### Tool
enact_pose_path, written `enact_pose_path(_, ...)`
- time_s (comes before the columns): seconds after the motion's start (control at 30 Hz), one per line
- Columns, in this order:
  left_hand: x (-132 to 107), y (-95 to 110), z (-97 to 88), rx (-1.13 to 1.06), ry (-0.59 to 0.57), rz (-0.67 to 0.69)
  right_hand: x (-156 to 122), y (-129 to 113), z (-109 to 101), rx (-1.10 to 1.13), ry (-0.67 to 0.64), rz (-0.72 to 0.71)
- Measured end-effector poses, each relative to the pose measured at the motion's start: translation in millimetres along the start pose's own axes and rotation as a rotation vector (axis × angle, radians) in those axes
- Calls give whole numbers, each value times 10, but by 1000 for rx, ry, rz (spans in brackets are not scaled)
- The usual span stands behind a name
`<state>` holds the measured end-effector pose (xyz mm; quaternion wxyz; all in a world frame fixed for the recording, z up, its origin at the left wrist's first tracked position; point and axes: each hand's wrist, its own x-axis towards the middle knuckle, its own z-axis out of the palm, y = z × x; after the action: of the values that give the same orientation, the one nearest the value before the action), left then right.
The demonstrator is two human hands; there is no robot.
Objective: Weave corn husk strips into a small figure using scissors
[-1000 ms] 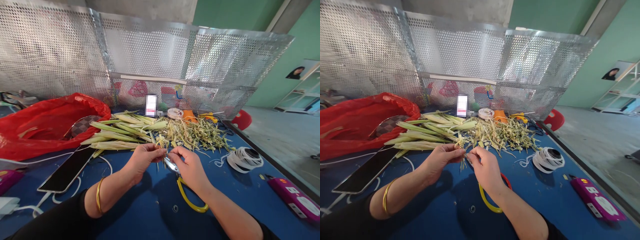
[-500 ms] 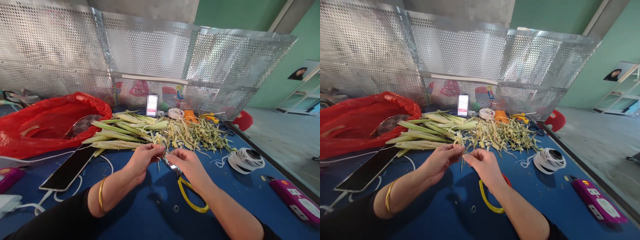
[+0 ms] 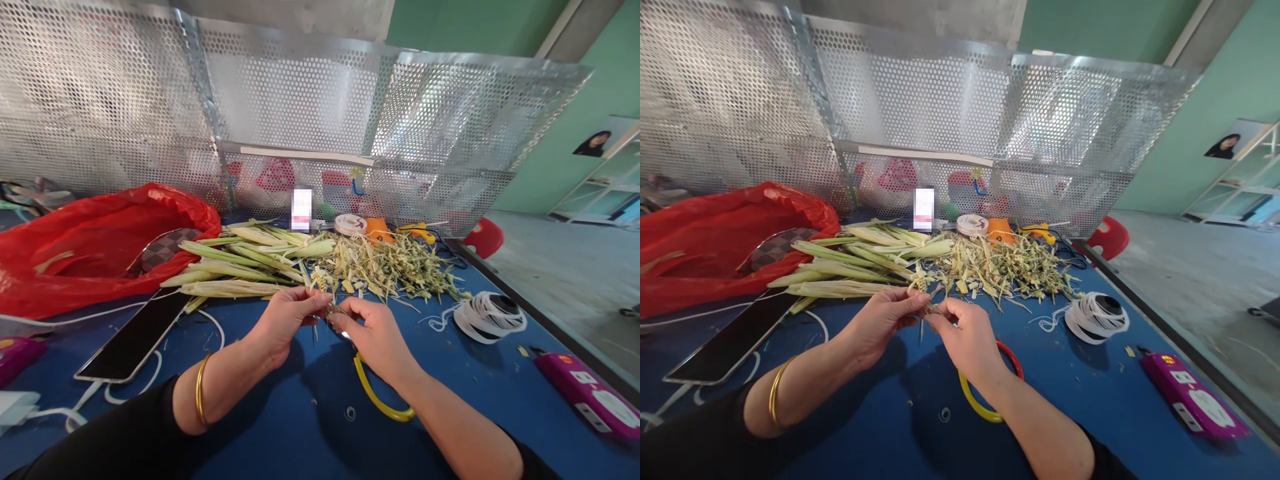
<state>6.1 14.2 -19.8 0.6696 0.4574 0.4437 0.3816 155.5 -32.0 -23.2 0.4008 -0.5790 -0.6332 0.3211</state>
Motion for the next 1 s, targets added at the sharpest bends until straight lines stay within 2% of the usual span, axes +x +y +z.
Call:
enact_pose_path(0.13,11,9,-5,50,-5,34,1,12,-32,-141,39,-55)
enact_pose_path(0.3,13,20,-18,71,8,15,-27,40,-7,-426,192,-274)
enact_pose_path(0.5,8,38,-17,93,0,11,-47,69,14,-449,270,-336)
enact_pose_path(0.6,15,26,-13,39,-7,29,-29,65,21,-276,257,-209)
enact_pose_path(0.73,34,-17,-19,-75,40,78,-10,38,71,317,57,138)
enact_pose_path(0.8,40,-43,-20,-96,56,104,-22,20,116,509,-18,240)
enact_pose_path(1.0,7,-121,45,-140,59,97,-123,-33,284,613,17,227)
